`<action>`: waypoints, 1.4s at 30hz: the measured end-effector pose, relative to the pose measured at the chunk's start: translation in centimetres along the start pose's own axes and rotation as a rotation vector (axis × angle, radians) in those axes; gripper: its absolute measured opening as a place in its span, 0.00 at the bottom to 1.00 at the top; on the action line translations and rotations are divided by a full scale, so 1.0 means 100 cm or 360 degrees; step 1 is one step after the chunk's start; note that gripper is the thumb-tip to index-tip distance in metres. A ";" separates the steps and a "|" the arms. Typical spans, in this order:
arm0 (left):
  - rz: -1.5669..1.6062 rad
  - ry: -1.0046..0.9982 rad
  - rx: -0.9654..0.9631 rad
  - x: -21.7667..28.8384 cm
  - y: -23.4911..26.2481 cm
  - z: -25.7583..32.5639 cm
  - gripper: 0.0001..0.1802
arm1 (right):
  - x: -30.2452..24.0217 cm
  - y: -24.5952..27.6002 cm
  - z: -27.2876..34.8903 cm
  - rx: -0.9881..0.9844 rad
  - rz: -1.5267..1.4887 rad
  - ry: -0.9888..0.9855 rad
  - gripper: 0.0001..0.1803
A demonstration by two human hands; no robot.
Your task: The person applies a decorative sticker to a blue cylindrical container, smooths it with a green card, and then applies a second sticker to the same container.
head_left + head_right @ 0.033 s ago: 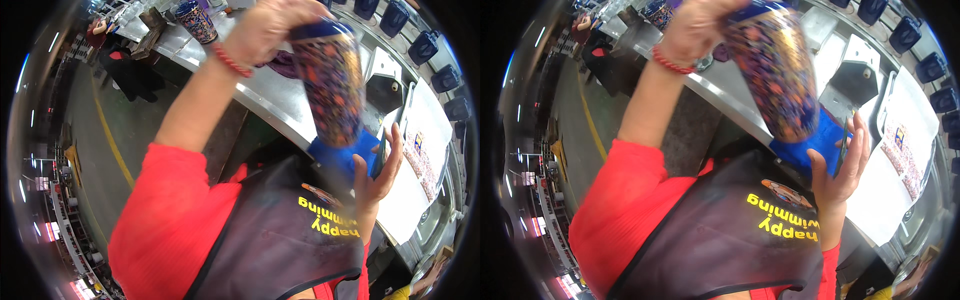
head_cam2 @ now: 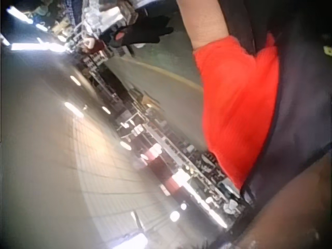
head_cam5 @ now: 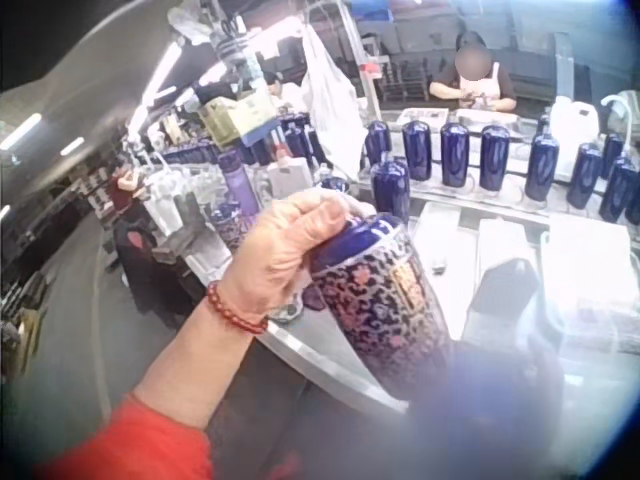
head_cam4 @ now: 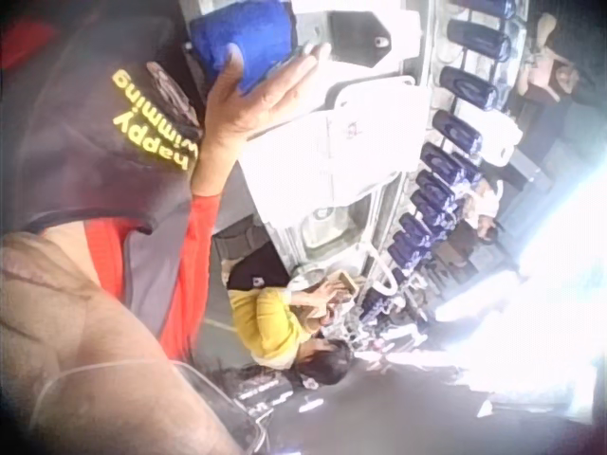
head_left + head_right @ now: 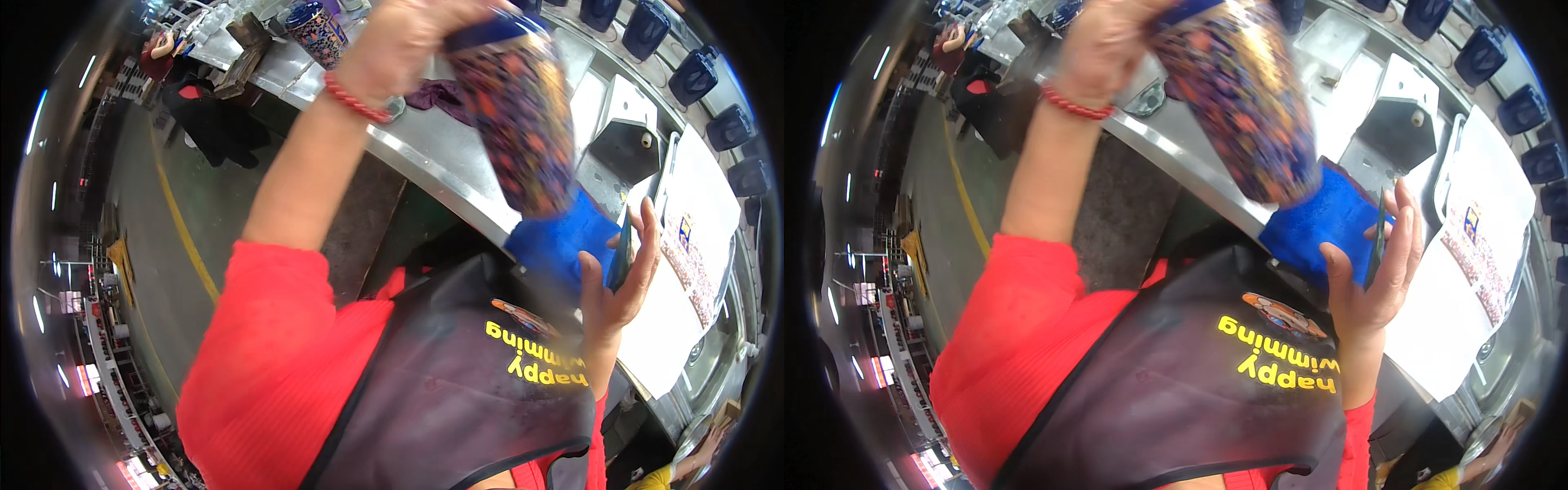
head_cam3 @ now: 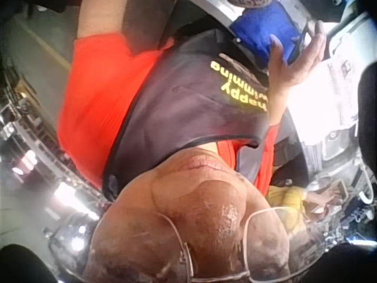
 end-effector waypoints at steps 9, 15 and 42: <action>-0.2054 -0.0623 0.1015 0.029 0.155 -0.024 0.16 | 0.012 0.015 -0.001 0.0120 0.0147 -0.0027 0.28; -0.2557 -0.0535 0.1187 0.004 0.210 -0.048 0.30 | 0.026 0.064 -0.033 0.0055 0.0395 -0.0070 0.14; -0.1537 -0.0870 0.0448 -0.059 0.032 -0.086 0.13 | 0.170 -0.187 -0.368 -0.0342 0.0258 -0.0040 0.22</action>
Point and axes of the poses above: each hand's wrist, its own z-axis away from the middle knuckle, its own y-axis out of the back of the hand, x = y × z, the point moved 3 cm from there along -z, towards the middle knuckle, and after that the axes turned 1 degree about z, right-handed, at the moved point
